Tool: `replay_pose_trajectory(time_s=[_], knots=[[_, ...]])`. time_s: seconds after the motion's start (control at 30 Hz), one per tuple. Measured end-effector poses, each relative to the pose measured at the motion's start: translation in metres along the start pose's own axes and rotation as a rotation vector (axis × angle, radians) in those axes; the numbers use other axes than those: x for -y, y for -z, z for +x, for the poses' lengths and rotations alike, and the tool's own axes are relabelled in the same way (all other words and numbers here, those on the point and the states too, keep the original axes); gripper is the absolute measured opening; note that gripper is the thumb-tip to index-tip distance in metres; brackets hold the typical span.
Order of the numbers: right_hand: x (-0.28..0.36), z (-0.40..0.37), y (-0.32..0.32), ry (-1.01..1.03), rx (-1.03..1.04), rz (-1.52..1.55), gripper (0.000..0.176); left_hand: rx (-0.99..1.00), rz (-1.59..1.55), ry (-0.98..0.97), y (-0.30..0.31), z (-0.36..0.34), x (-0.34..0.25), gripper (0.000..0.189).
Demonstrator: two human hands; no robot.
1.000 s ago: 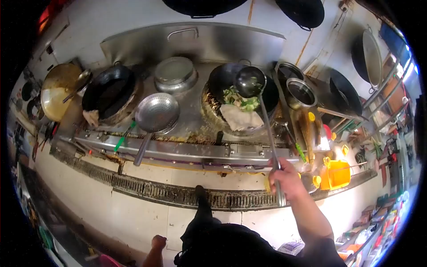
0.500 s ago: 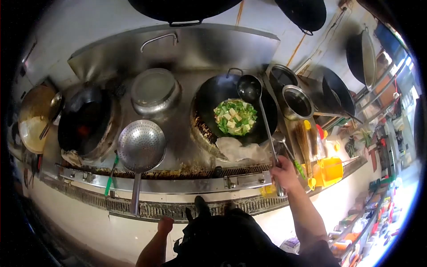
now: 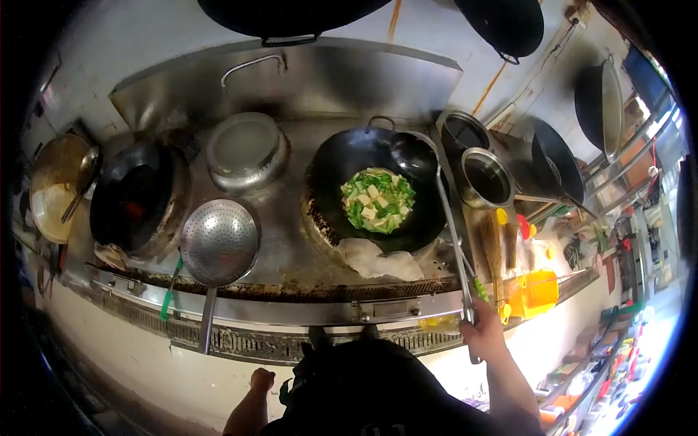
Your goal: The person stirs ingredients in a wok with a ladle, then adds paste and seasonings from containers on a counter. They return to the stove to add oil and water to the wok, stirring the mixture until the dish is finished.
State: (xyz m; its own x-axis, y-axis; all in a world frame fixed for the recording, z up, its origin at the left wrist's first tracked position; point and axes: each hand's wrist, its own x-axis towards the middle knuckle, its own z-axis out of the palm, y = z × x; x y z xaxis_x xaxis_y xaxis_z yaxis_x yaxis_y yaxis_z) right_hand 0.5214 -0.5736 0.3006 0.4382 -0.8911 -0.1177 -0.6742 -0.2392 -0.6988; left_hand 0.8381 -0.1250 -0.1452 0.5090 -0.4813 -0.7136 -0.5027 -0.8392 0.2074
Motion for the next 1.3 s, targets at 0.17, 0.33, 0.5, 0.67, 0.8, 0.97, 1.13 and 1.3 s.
replay_pose_trajectory(time_s=[0.17,0.33,0.5,0.67,0.8,0.97,1.13,1.3], knots=[[0.037,0.021,0.000,-0.162,0.179,0.317,0.042,-0.093,-0.083,-0.052,-0.012,0.028,-0.034,0.030],[0.009,0.064,-0.020,0.013,0.097,0.291,0.037,-0.175,0.276,-0.312,0.032,0.005,-0.098,0.026],[-0.031,0.090,-0.004,-0.105,0.222,0.241,0.046,-0.193,0.366,-0.432,0.023,-0.015,-0.102,0.026],[-0.058,0.118,-0.023,0.037,0.093,-0.312,0.051,0.023,-0.057,0.104,-0.006,-0.032,-0.054,0.028],[-0.044,0.128,-0.036,-0.055,0.062,-0.419,0.043,-0.067,-0.168,0.230,0.008,-0.057,-0.053,0.031],[-0.105,0.141,-0.070,0.145,0.328,-0.233,0.040,-0.132,-0.241,0.209,0.017,-0.060,-0.064,0.029],[-0.054,0.135,-0.041,-0.663,0.517,1.112,0.038,-0.170,-0.247,0.009,-0.010,-0.037,-0.068,0.026],[-0.013,0.104,-0.015,-0.590,0.479,1.072,0.038,-0.179,-0.319,-0.050,-0.027,-0.014,-0.063,0.027]])
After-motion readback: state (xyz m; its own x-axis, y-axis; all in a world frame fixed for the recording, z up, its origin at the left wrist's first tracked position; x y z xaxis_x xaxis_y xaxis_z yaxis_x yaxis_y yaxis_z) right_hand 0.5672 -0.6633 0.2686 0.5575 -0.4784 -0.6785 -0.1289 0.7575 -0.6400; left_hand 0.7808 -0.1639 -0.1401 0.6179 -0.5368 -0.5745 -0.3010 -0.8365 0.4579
